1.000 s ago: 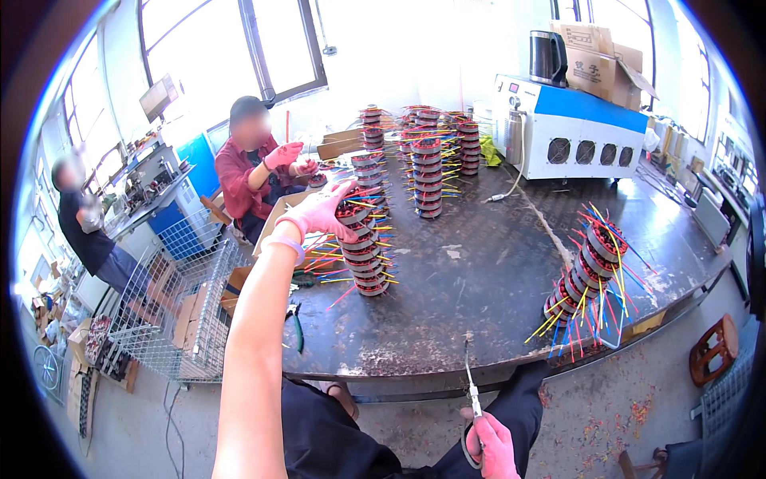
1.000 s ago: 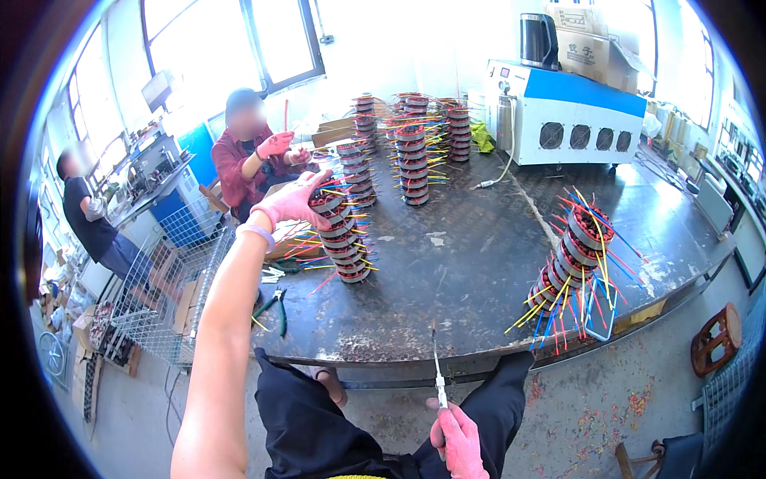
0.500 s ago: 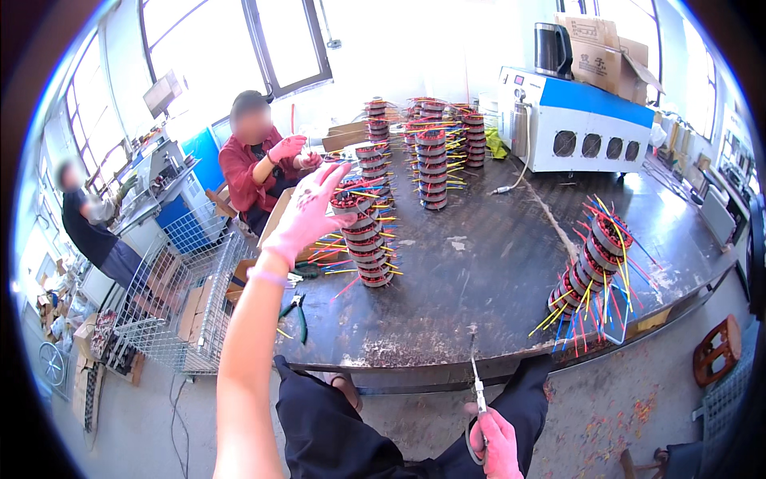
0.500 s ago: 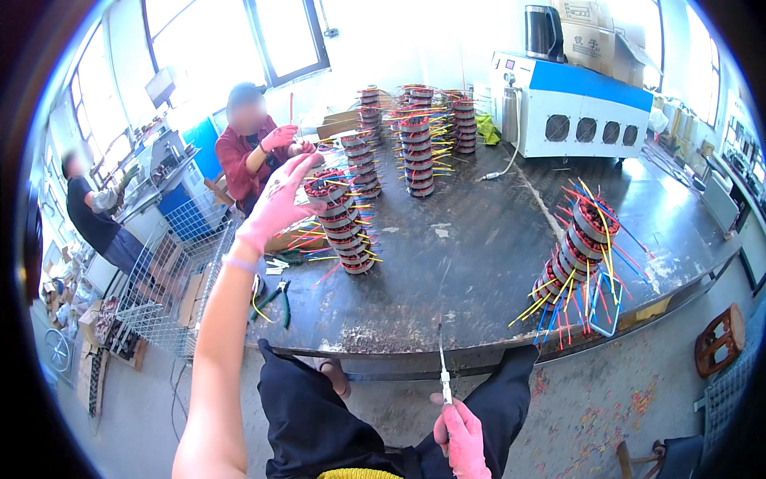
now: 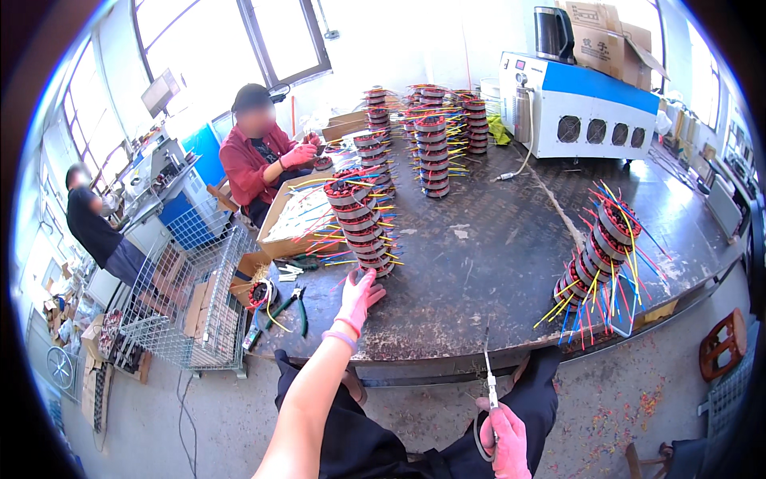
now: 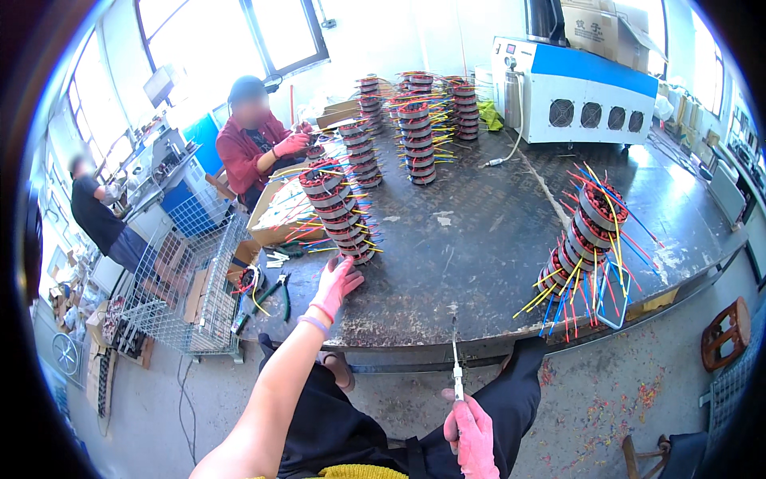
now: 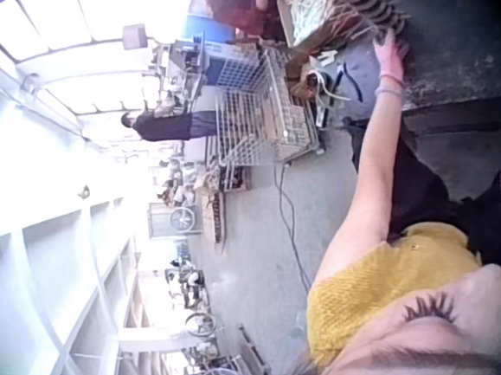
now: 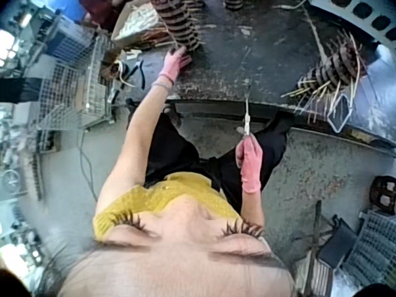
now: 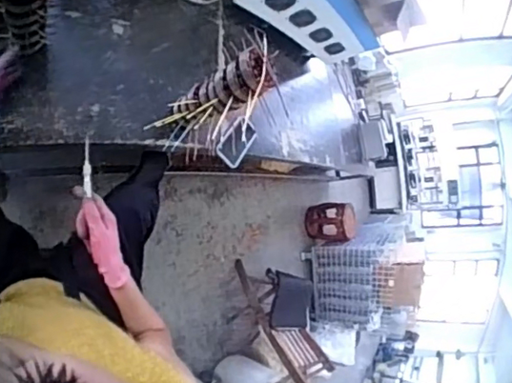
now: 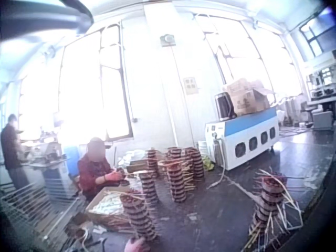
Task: The person uses a wire stripper to strip the insulation off the ends of several colorful wires attached to metal components, then stacks the components on a table.
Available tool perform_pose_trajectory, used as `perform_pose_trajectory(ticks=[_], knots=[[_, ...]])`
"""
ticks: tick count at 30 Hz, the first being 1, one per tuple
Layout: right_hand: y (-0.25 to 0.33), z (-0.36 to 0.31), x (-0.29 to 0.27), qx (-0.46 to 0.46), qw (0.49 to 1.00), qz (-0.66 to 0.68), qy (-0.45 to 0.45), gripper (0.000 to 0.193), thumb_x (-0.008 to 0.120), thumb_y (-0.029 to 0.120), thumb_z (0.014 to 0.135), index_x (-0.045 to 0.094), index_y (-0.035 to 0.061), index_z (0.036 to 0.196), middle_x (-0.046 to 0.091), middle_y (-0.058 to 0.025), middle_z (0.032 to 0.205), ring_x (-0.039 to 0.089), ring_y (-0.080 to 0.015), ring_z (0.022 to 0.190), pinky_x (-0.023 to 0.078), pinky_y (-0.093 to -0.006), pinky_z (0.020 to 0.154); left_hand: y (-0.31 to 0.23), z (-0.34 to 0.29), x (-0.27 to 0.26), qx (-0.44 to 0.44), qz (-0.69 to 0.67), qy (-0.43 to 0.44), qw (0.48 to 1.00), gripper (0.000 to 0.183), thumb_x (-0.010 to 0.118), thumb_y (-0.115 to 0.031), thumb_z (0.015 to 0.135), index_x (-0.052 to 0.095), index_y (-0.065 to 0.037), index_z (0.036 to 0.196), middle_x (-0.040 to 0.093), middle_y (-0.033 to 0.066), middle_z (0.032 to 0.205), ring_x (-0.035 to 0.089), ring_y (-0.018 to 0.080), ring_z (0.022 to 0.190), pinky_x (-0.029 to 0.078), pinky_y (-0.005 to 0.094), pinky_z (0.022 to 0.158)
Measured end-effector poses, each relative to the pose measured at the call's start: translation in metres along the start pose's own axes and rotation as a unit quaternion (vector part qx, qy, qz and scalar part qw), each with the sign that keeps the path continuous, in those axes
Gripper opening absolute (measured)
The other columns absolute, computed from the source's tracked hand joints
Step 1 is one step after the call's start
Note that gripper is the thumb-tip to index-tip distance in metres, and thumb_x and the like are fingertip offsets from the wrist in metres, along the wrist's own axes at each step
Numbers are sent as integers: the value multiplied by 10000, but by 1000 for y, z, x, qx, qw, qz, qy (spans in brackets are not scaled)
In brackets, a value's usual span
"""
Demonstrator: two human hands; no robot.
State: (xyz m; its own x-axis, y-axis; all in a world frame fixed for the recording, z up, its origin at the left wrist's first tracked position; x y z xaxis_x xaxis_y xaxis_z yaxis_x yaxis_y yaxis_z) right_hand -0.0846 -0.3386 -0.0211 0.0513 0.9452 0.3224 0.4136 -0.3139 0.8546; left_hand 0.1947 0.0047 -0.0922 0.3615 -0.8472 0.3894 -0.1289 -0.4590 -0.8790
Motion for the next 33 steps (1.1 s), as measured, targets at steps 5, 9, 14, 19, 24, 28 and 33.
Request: perform_pose_trajectory(ticks=[5,9,14,19,24,28,33], knots=[[-6,10,-2,-90,996,-3,0,355,439,318,1044,638,49,1163,408,60,560,317,-36,409,222,-201,367,-9,10,-4,139,60,-45,987,794,683,-19,850,255,-125,1510,616,77,1057,591,136,769,527,299,595],[-5,14,-9,-73,997,6,-6,365,436,315,1046,632,44,1192,408,63,565,313,-35,411,220,-198,369,-9,10,18,178,110,-53,976,913,747,0,793,228,-117,1535,611,87,1134,627,159,797,507,272,593],[-4,14,11,-64,998,12,21,367,437,318,1047,631,42,1193,409,65,569,309,-33,409,218,-199,365,-23,52,-40,305,275,-155,898,959,843,-49,694,299,-22,1484,638,81,1054,578,121,666,469,265,526],[1,21,-7,-82,997,-3,-7,371,435,322,1047,630,47,1202,409,65,570,307,-33,407,219,-201,364,-18,35,15,220,242,-131,936,806,841,-34,668,431,-22,1361,662,66,976,601,128,659,494,264,493],[-1,24,-3,-69,998,-10,0,364,435,321,1046,631,52,1196,412,63,568,312,-37,406,225,-204,366,-22,38,4,238,238,-121,934,754,812,-51,667,458,3,1331,651,98,944,560,135,572,464,291,486],[1,27,-4,-75,997,-7,-2,357,437,318,1045,632,55,1188,412,62,564,314,-39,406,227,-206,370,-23,42,9,242,262,-127,925,718,807,-55,674,474,-13,1309,642,84,910,543,142,554,465,302,500],[-2,33,-5,-73,997,1,-2,345,445,308,1041,633,57,1184,420,61,565,316,-39,407,226,-207,373,-18,60,3,211,319,-144,912,804,822,-165,692,431,-22,1379,590,159,1183,616,247,881,513,358,737]])
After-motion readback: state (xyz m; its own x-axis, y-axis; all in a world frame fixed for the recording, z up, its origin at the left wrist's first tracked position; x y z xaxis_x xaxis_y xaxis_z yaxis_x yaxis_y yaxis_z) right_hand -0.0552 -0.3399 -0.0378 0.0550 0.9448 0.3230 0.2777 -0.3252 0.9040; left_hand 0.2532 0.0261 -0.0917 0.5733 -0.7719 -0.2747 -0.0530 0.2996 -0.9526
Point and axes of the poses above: each hand's wrist, its own z-axis towards the middle knuckle, its own x-axis out of the palm, y = z × x, the point moved 9 cm from there along z, towards the middle knuckle
